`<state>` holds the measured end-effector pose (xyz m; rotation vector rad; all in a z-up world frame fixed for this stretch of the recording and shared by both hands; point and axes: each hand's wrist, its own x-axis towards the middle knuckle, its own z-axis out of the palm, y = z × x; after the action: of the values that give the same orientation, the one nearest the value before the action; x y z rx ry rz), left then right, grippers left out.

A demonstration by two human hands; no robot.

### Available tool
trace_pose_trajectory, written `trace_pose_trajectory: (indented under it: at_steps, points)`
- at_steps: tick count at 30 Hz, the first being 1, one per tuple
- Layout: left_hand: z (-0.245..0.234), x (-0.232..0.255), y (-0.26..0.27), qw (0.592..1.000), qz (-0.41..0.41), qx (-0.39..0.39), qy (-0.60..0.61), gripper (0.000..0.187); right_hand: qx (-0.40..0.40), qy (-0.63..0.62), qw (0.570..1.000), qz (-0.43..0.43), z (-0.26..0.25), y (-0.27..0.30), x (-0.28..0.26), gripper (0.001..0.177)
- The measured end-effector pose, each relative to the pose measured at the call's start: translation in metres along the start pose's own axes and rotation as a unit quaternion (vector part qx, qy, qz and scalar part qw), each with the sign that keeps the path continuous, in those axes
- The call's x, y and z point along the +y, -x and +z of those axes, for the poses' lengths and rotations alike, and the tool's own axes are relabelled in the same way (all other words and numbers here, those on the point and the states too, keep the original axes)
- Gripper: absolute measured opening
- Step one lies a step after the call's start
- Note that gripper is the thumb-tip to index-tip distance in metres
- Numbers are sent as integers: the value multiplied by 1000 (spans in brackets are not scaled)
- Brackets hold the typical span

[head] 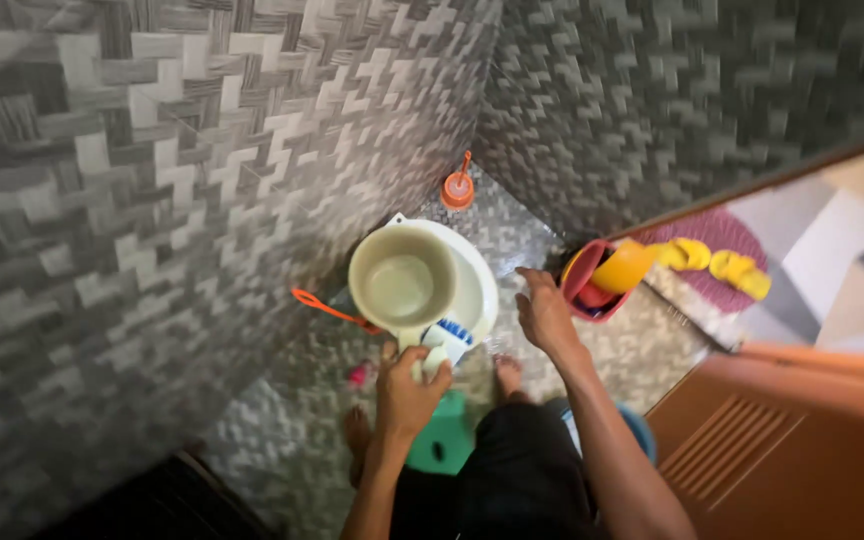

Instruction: Scrubbing and rinsing a toilet bowl and the surrounding floor area.

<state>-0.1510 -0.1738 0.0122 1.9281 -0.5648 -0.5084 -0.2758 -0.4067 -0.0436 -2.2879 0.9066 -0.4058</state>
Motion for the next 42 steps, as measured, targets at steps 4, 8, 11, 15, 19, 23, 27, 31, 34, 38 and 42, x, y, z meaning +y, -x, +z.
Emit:
trace_pose_trajectory:
  at_steps: [4, 8, 11, 15, 19, 23, 27, 31, 34, 38, 42]
  points:
    - [10, 77, 11, 975, -157, -7, -155, 34, -32, 9, 999, -34, -24, -24, 9, 47]
    - [46, 38, 23, 990, -95, 49, -90, 32, -81, -4, 996, -30, -34, -23, 11, 47]
    - [49, 26, 29, 995, -60, 71, -47, 30, -94, -8, 995, -38, -30, -22, 12, 47]
    - [36, 20, 38, 992, -77, 92, -47, 30, -114, -7, 993, -29, -14, -19, 2, 46]
    - [10, 3, 52, 979, -135, 105, -106, 30, -148, -14, 989, -12, 13, -1, -18, 44]
    - [-28, -33, 64, 985, -72, 131, -92, 31, -150, -22, 988, -2, 42, 17, -60, 42]
    - [-73, -54, 70, 986, 24, 145, -75, 31, -114, -31, 993, 16, 71, 37, -104, 41]
    - [-112, -62, 64, 992, 52, 89, -72, 33, -57, -57, 996, 41, 91, 58, -136, 42]
    - [-122, -57, 61, 994, 68, 15, -83, 30, -24, -10, 997, 79, 93, 86, -138, 42]
    - [-115, -46, 56, 988, 126, -29, -79, 30, 24, -12, 995, 94, 90, 102, -133, 42]
    - [-105, -26, 54, 986, 98, -119, -66, 30, 77, -23, 992, 99, 73, 113, -134, 43]
